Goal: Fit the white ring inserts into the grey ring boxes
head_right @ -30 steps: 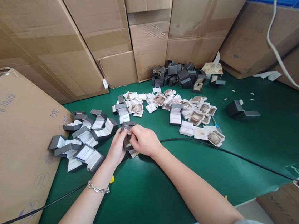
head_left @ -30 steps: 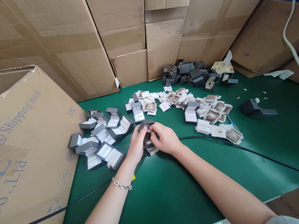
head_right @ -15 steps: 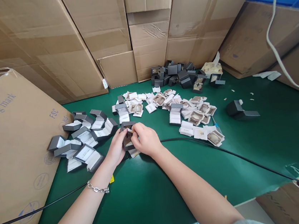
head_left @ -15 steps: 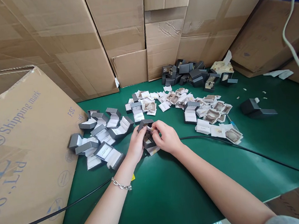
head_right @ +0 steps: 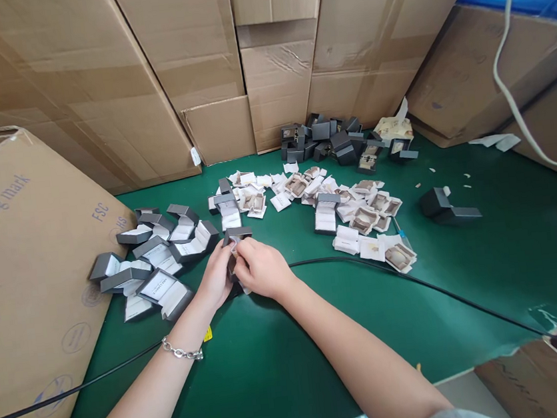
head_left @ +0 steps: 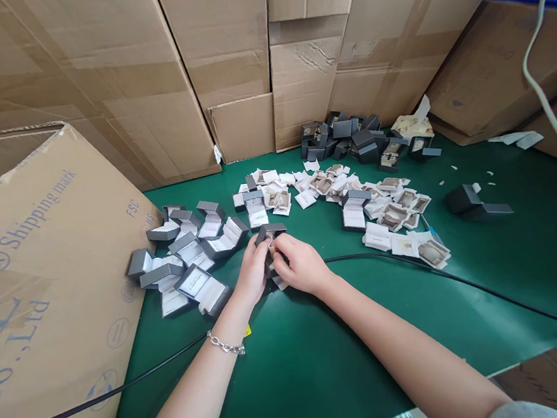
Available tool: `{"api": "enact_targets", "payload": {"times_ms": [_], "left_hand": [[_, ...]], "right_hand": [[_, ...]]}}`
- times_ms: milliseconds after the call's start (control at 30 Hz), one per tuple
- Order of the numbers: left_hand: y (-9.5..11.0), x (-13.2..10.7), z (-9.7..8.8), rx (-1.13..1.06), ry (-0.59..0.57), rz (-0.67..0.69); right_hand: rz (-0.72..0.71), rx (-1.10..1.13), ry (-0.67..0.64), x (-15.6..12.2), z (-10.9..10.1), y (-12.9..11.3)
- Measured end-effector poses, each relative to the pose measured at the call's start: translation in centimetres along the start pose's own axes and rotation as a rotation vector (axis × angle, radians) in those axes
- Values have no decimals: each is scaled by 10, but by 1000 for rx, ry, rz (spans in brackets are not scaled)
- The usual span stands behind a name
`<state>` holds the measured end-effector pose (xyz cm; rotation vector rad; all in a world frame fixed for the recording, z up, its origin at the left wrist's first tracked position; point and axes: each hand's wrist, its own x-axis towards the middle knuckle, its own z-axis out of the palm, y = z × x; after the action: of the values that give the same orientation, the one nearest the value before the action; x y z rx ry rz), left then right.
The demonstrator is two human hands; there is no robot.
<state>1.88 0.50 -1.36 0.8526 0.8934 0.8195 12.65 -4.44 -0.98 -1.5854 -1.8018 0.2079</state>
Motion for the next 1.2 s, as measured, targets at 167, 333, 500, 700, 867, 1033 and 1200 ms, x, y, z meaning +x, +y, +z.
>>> {"api": "enact_targets", "payload": {"times_ms": [167, 333, 500, 700, 867, 1033, 1200], "left_hand": [[1, 0, 2, -15, 3, 9], [1, 0, 2, -21, -6, -4], [3, -2, 2, -4, 16, -26], [1, -1, 1, 3, -1, -6], [-2, 1, -1, -21, -12, 4], [-1, 0, 0, -31, -8, -14], [3, -1, 3, -45, 26, -42]], "right_hand": [[36, 11, -32, 1, 2, 1], [37, 14, -20, 1, 0, 3], [-9, 2, 21, 0, 2, 3], [-111, 13, 65, 1, 1, 2], [-172, 35, 37, 1, 0, 1], [-148, 79, 72, 0, 0, 2], [-126, 119, 99, 0, 1, 5]]}}
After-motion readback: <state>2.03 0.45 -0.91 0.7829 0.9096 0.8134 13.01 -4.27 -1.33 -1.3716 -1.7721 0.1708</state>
